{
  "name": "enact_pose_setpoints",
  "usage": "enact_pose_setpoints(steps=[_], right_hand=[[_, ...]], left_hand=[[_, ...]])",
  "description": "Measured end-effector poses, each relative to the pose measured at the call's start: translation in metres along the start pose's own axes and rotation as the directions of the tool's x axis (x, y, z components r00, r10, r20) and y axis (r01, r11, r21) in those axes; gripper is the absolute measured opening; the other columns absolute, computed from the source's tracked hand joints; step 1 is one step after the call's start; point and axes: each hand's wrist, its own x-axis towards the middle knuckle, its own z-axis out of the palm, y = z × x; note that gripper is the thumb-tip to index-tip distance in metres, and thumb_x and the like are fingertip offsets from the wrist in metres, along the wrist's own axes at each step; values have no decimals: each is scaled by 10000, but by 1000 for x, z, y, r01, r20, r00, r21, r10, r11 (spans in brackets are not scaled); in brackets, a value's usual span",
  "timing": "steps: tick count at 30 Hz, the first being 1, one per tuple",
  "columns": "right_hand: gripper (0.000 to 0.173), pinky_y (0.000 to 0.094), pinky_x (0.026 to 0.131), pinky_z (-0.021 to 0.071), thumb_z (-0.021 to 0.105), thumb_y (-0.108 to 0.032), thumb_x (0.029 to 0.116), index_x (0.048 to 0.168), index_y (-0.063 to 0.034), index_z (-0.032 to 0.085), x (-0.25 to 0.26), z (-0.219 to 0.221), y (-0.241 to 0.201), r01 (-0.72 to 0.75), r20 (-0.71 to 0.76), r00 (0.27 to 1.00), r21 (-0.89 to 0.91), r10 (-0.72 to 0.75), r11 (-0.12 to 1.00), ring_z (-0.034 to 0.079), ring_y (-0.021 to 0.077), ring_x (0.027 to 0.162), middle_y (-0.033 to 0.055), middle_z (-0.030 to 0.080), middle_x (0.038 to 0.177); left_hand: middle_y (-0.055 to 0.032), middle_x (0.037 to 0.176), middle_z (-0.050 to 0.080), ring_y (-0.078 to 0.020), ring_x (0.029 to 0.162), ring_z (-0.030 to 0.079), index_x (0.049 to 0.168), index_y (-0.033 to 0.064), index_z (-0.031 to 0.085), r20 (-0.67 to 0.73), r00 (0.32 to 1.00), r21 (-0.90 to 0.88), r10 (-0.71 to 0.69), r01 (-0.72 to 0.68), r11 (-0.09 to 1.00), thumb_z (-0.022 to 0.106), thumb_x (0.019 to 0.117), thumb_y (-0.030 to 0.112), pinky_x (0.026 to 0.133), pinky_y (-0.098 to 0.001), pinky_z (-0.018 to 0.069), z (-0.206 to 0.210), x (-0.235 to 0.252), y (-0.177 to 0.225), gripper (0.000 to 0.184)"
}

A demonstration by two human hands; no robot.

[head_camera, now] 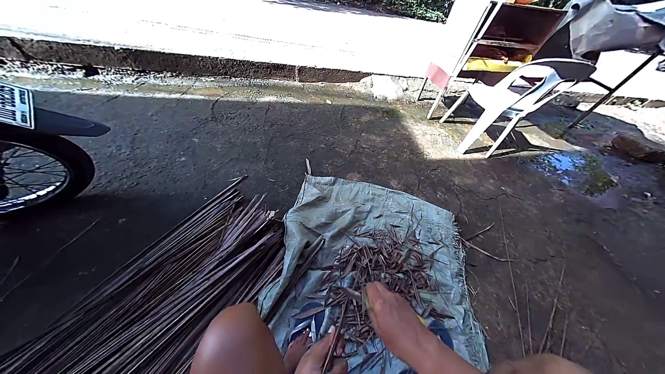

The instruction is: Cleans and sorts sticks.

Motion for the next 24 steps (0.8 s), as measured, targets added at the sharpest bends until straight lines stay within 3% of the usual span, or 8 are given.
enact_pose_setpoints(steps=[2, 5, 9, 12, 17, 19, 22, 24], right_hand=[[289, 555, 905, 540, 505, -52, 1043, 1275, 106, 574, -18, 17, -20, 105, 95, 990, -22, -103, 994, 674, 452, 1076, 306, 618, 1258], [312, 567, 922, 531, 414, -35, 1070, 1326, 104, 526, -7, 16, -20, 33, 149, 989, -99, -18, 995, 658, 460, 1126, 310, 612, 1276], [316, 561, 953, 519, 381, -23, 1077, 1351, 77, 503, 23, 6, 10, -99, 67, 992, -154, 111, 983, 641, 448, 1175, 291, 606, 1304], [332, 562, 952, 516, 368, -36, 1083, 1365, 78, 504, 41, -3, 36, -159, -14, 987, -197, 159, 968, 643, 452, 1169, 286, 607, 1318], [348, 584, 984, 499, 420, -11, 1056, 1385, 73, 496, 52, -31, 77, -411, -138, 909, -135, 393, 902, 616, 457, 1225, 294, 610, 1321], [345, 579, 985, 503, 438, -27, 1059, 1384, 68, 500, 35, -36, 58, -376, -99, 925, -96, 367, 922, 615, 460, 1221, 296, 608, 1316], [307, 576, 951, 522, 452, -53, 1063, 1328, 75, 540, 2, -5, 6, -149, 67, 986, -69, 153, 986, 647, 455, 1159, 293, 636, 1252], [294, 579, 940, 523, 431, -22, 1063, 1316, 86, 532, -4, 14, -11, -53, 165, 984, -77, 65, 996, 647, 461, 1155, 301, 632, 1246]], left_hand=[[124, 477, 384, 50, 363, 347, 866, 145, 451, -114, 993, 96, 42, -32, 995, 82, 1125, 200, 381, -97, 319, 5, 2, -3, 454], [114, 481, 358, 38, 364, 324, 846, 148, 446, -130, 991, 200, 41, -14, 980, 113, 1129, 204, 383, -108, 305, 9, 5, -7, 440], [90, 478, 387, 28, 362, 364, 824, 119, 470, -137, 991, 193, -5, 31, 981, 129, 1136, 223, 389, -108, 343, 8, 10, -8, 474], [96, 529, 390, 40, 369, 334, 824, 135, 439, -113, 991, 121, -73, 86, 989, 125, 1139, 224, 382, -90, 323, 8, 9, -5, 453], [101, 531, 398, 47, 365, 337, 810, 145, 438, -85, 989, 39, -117, 121, 992, 115, 1133, 226, 377, -83, 327, 6, 5, -6, 465], [101, 520, 388, 40, 360, 328, 804, 147, 435, -135, 986, 70, -98, 108, 992, 122, 1136, 225, 372, -90, 316, 7, 5, -5, 463], [101, 501, 380, 36, 359, 328, 799, 145, 433, -185, 981, 120, -62, 85, 989, 125, 1140, 227, 373, -97, 311, 8, 8, -4, 466], [105, 511, 382, 37, 369, 329, 801, 148, 436, -169, 985, 167, -40, 68, 984, 125, 1137, 219, 381, -97, 315, 9, 9, -5, 463]])
